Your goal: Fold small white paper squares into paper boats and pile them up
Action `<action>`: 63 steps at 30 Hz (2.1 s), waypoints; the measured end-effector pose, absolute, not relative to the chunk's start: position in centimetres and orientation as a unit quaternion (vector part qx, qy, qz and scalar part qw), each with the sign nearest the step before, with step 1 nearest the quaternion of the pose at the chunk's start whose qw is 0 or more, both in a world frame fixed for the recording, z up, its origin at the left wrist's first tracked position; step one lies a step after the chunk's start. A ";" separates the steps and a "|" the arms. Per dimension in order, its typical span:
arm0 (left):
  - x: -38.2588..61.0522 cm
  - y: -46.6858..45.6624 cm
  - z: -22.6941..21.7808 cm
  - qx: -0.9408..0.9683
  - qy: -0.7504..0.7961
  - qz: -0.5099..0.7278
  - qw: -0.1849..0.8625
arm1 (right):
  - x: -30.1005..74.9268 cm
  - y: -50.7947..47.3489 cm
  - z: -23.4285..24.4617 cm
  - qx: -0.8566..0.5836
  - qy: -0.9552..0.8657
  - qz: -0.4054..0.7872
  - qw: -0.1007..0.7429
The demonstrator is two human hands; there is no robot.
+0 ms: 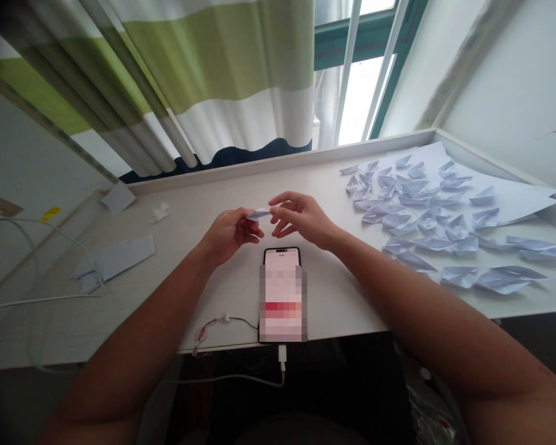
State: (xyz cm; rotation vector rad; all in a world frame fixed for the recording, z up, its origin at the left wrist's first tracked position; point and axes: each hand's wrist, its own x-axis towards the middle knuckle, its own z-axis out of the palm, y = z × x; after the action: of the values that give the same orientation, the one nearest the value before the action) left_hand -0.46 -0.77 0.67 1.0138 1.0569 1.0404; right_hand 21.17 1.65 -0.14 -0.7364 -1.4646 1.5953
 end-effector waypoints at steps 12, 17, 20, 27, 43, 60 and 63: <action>0.5 -1.5 0.6 0.591 0.410 0.484 0.498 | 20.5 1.3 -0.4 -0.327 -0.641 0.512 0.468; 0.5 -1.5 0.7 0.569 0.405 0.521 0.490 | 20.4 1.2 -0.4 -0.298 -0.629 0.535 0.479; 0.4 -1.4 0.8 0.552 0.407 0.541 0.486 | 20.5 1.2 -0.3 -0.273 -0.627 0.539 0.493; 0.4 -1.3 0.7 0.544 0.393 0.543 0.505 | 20.6 1.3 0.0 -0.260 -0.619 0.549 0.498; 0.4 -1.4 0.6 0.544 0.392 0.545 0.504 | 20.7 1.7 -0.2 -0.268 -0.599 0.555 0.511; 0.4 -0.7 -0.3 0.556 0.421 0.565 0.441 | 20.5 2.2 -0.9 -0.268 -0.622 0.509 0.532; 0.3 -0.6 -0.5 0.561 0.428 0.558 0.437 | 20.5 2.2 -1.0 -0.283 -0.635 0.514 0.503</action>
State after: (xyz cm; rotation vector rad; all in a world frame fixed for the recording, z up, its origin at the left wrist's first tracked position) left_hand 0.33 -0.61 -0.47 1.3939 1.0646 1.3872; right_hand 20.55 2.18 -0.98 -0.6828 -1.5338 1.2416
